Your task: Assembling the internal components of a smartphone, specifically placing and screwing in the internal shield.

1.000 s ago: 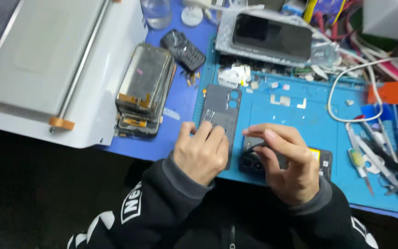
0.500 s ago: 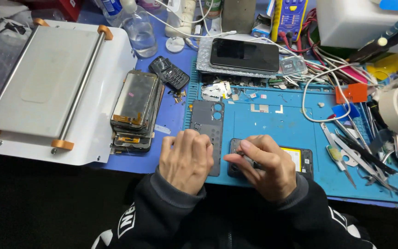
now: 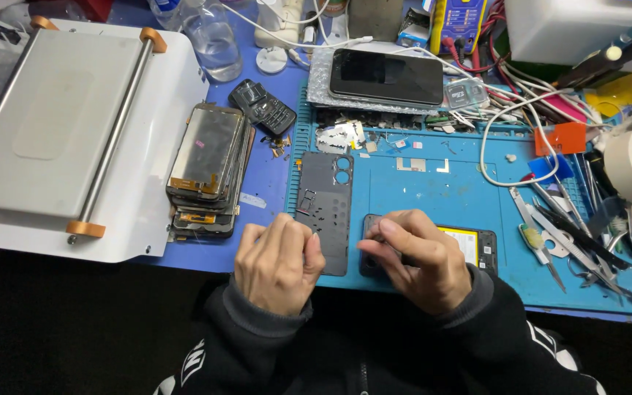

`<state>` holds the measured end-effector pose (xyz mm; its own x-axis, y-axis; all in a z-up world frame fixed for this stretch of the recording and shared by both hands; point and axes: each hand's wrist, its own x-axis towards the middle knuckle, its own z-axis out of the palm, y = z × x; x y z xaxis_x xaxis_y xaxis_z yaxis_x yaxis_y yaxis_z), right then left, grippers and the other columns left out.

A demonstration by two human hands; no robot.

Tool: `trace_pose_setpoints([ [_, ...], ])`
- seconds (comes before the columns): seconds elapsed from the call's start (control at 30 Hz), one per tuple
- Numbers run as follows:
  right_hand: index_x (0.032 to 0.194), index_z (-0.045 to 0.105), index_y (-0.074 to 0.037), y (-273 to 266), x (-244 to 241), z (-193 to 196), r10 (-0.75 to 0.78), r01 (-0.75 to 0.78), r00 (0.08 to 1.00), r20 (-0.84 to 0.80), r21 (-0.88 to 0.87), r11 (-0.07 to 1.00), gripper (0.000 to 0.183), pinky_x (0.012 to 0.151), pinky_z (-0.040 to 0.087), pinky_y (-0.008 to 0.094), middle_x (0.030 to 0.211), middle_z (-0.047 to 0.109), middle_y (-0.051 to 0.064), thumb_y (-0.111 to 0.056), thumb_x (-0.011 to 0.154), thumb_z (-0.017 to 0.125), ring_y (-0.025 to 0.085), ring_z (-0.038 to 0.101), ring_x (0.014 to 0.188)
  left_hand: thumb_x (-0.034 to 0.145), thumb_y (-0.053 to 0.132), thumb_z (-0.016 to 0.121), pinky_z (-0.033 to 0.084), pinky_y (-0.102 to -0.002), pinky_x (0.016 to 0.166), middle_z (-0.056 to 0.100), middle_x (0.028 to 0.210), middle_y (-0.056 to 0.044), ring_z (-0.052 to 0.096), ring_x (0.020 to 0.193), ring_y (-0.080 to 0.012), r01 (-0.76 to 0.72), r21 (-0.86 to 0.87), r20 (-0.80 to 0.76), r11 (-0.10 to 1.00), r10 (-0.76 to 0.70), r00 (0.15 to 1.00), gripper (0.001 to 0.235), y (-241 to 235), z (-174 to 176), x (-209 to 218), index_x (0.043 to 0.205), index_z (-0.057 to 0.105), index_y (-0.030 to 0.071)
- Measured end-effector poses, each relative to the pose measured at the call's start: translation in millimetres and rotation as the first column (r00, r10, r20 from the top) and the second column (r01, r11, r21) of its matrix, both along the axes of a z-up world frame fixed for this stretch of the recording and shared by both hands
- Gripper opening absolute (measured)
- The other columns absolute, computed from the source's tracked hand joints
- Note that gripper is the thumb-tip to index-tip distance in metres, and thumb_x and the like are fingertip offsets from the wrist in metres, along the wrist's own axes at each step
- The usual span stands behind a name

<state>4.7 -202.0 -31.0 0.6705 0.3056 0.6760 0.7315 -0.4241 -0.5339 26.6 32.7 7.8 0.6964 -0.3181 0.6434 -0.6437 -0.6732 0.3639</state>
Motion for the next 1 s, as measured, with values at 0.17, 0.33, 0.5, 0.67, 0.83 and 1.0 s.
trace_pose_setpoints([
  [0.17, 0.142, 0.039, -0.012, 14, -1, 40, -0.007, 0.007, 1.0, 0.009, 0.005, 1.0, 0.075, 0.084, 0.063, 0.034, 0.11, 0.067, 0.018, 0.01, 0.084, 0.08, 0.028, 0.073, 0.099, 0.092, 0.009, 0.076, 0.041, -0.035, 0.069, 0.064, 0.085, -0.002, 0.065, 0.075, -0.0203, 0.087, -0.056, 0.006, 0.995, -0.087, 0.996, 0.014, -3, 9, -2, 0.091, 0.062, 0.008],
  [0.33, 0.138, 0.044, -0.01, 11, -1, 33, -0.063, 0.062, 0.998, 0.015, 0.037, 0.997, 0.069, 0.083, 0.064, 0.033, 0.105, 0.068, 0.014, 0.014, 0.084, 0.08, 0.025, 0.074, 0.095, 0.089, 0.012, 0.081, 0.04, -0.034, 0.069, 0.07, 0.086, 0.001, 0.066, 0.075, -0.0165, 0.135, -0.066, 0.006, 0.989, -0.135, 0.991, 0.014, -9, 8, -2, 0.092, 0.068, 0.009],
  [0.5, 0.138, 0.043, -0.008, 13, 0, 43, -0.006, 0.007, 1.0, -0.003, 0.042, 0.999, 0.066, 0.085, 0.063, 0.035, 0.108, 0.068, 0.017, 0.017, 0.085, 0.076, 0.026, 0.073, 0.097, 0.088, 0.011, 0.081, 0.04, -0.034, 0.071, 0.073, 0.091, 0.001, 0.067, 0.077, -0.0157, 0.146, -0.058, 0.008, 0.988, -0.146, 0.989, 0.013, -9, 6, 0, 0.096, 0.071, 0.009],
  [0.67, 0.136, 0.045, -0.008, 16, -1, 44, -0.014, 0.014, 1.0, -0.014, 0.04, 0.999, 0.064, 0.079, 0.062, 0.033, 0.104, 0.068, 0.016, 0.016, 0.087, 0.078, 0.024, 0.073, 0.092, 0.088, 0.009, 0.081, 0.04, -0.035, 0.072, 0.074, 0.093, 0.001, 0.067, 0.078, -0.0157, 0.143, -0.035, -0.007, 0.989, -0.143, 0.99, 0.015, -6, 7, 0, 0.099, 0.072, 0.008],
  [0.83, 0.136, 0.045, -0.007, 15, -3, 44, 0.023, -0.021, 0.999, -0.046, 0.04, 0.999, 0.062, 0.079, 0.064, 0.034, 0.105, 0.068, 0.02, 0.018, 0.088, 0.074, 0.026, 0.074, 0.093, 0.088, 0.007, 0.081, 0.04, -0.035, 0.075, 0.074, 0.096, 0.001, 0.067, 0.079, -0.0156, 0.123, -0.019, -0.019, 0.992, -0.123, 0.992, 0.017, -5, 5, -1, 0.103, 0.073, 0.008],
  [1.0, 0.138, 0.041, -0.006, 16, -6, 39, -0.101, 0.1, 0.995, 0.025, 0.021, 0.995, 0.066, 0.079, 0.064, 0.033, 0.102, 0.064, 0.017, 0.016, 0.09, 0.08, 0.027, 0.075, 0.091, 0.088, 0.005, 0.08, 0.04, -0.036, 0.077, 0.074, 0.097, 0.0, 0.066, 0.079, -0.0166, 0.135, -0.012, -0.026, 0.991, -0.135, 0.99, 0.019, -5, 6, -2, 0.106, 0.074, 0.007],
])
